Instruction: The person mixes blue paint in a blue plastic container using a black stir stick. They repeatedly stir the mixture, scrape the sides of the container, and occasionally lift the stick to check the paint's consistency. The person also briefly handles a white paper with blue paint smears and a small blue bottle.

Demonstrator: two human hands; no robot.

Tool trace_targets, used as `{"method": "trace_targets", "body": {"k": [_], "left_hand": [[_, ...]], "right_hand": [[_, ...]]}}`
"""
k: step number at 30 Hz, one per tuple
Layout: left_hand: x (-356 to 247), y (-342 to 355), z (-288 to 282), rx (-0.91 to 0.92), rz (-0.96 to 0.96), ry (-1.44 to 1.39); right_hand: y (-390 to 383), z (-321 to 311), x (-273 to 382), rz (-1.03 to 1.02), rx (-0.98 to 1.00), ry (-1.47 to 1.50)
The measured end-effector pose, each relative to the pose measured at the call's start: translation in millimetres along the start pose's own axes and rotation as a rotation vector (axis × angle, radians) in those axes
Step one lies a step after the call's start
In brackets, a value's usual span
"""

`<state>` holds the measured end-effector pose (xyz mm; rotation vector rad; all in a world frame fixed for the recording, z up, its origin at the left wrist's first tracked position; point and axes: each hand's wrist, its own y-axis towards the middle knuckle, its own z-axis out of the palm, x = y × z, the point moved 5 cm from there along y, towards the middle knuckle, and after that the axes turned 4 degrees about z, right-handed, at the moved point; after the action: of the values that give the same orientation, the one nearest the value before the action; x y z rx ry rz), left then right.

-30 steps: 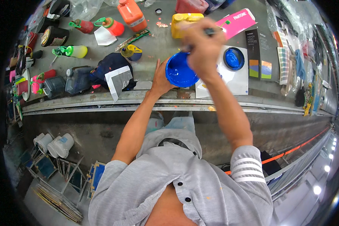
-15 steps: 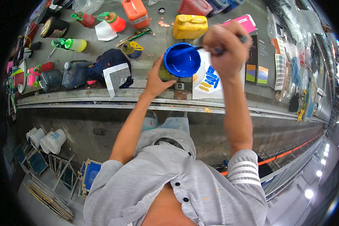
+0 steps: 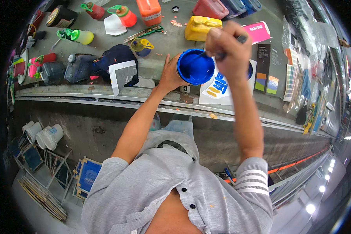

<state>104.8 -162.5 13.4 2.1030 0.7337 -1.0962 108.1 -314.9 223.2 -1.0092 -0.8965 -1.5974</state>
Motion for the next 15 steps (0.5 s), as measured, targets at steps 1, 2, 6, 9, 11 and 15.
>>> {"method": "trace_targets", "body": {"k": [1,2,6,9,11,15], "left_hand": [[2.4,1.3,-1.4,0.004,-0.004,-0.011],[6.2,2.2,-3.6,0.006,-0.008,-0.019],[3.9,-0.6,-6.1,0.078,-0.047,-0.032],[5.5,2.5,-5.9,0.039,-0.057,-0.063],[8.4,4.1,-4.4,0.069,-0.04,-0.033],[3.9,-0.3,-4.8,0.131,-0.044,0.028]], "right_hand": [[-15.9,1.4,-24.3,-0.052,-0.038,-0.215],[-29.5,1.3,-41.5,-0.104,-0.075,-0.428],[-16.4,-1.6,1.6,0.048,0.065,-0.351],[-10.0,5.4,-3.7,-0.086,-0.24,-0.134],[-44.4,6.0,-48.8,-0.157,-0.124,-0.637],[-11.2,-8.5,17.6,0.04,-0.197,-0.155]]}}
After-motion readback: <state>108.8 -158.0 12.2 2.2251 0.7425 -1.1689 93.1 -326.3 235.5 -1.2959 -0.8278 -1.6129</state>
